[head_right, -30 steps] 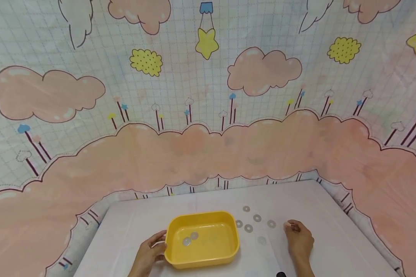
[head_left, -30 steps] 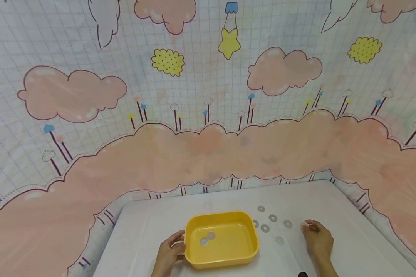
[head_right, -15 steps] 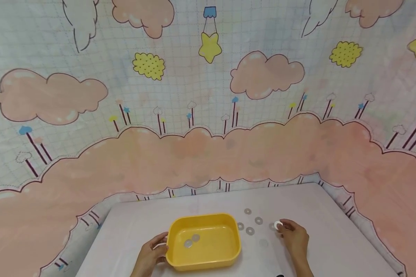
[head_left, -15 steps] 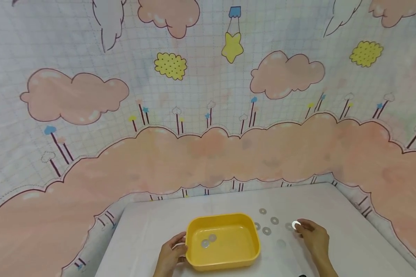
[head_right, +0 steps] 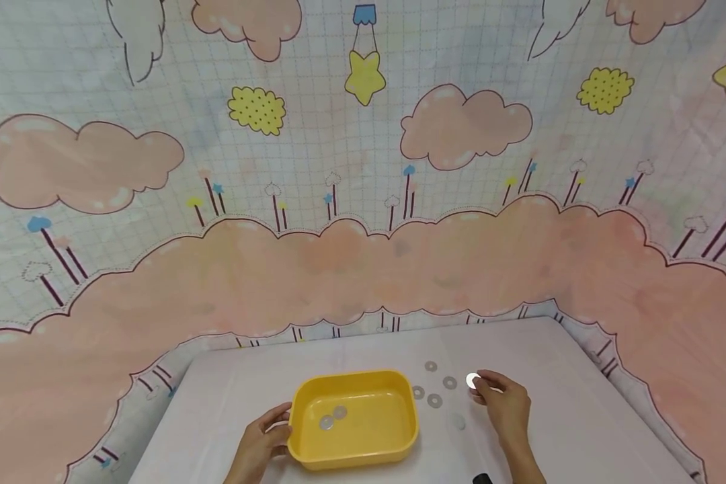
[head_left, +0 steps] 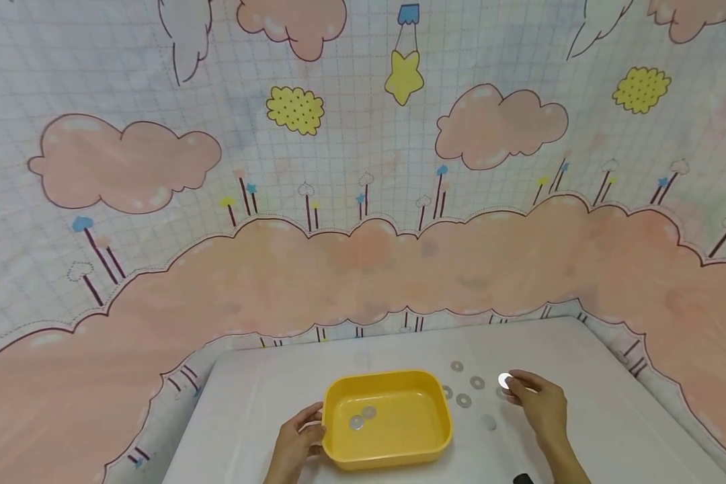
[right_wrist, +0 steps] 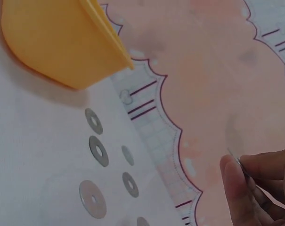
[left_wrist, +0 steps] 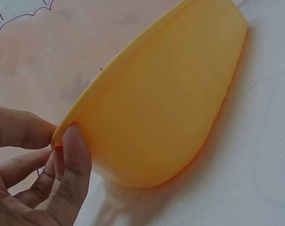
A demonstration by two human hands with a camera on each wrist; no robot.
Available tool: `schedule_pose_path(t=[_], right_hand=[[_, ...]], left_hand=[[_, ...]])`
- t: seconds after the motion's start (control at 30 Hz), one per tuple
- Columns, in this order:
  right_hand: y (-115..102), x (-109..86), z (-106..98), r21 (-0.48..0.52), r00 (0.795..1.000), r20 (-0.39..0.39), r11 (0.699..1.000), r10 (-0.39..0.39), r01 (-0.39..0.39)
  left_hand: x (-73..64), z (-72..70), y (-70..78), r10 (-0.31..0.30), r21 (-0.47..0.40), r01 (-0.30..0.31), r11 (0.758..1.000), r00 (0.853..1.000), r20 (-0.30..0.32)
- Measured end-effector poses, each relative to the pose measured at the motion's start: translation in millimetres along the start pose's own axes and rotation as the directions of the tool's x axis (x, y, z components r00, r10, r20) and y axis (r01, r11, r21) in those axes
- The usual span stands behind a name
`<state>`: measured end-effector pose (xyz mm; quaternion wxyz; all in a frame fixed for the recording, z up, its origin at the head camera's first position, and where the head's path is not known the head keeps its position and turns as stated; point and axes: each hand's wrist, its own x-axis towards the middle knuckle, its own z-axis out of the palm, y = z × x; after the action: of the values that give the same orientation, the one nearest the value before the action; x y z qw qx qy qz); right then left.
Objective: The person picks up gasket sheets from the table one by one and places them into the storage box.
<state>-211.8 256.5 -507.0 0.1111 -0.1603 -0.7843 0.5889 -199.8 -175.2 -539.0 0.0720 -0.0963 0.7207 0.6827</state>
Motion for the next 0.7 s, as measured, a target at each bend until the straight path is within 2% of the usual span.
schedule_pose_path(t=[0.47,0.7], right_hand=[[-27,-15.8,10,0.058,0.999,0.036,0.998,-0.015,0.013],[-36,-25.1,19,0.099,0.998,0.052,0.994,-0.047,0.041]], left_hand=[[-2.9,-1.0,-1.7,-0.006,-0.002,0.006,1.000,1.000,0.000],[-8.0,-0.7,-0.1,0.004,-0.003,-0.004,1.000,1.000,0.004]])
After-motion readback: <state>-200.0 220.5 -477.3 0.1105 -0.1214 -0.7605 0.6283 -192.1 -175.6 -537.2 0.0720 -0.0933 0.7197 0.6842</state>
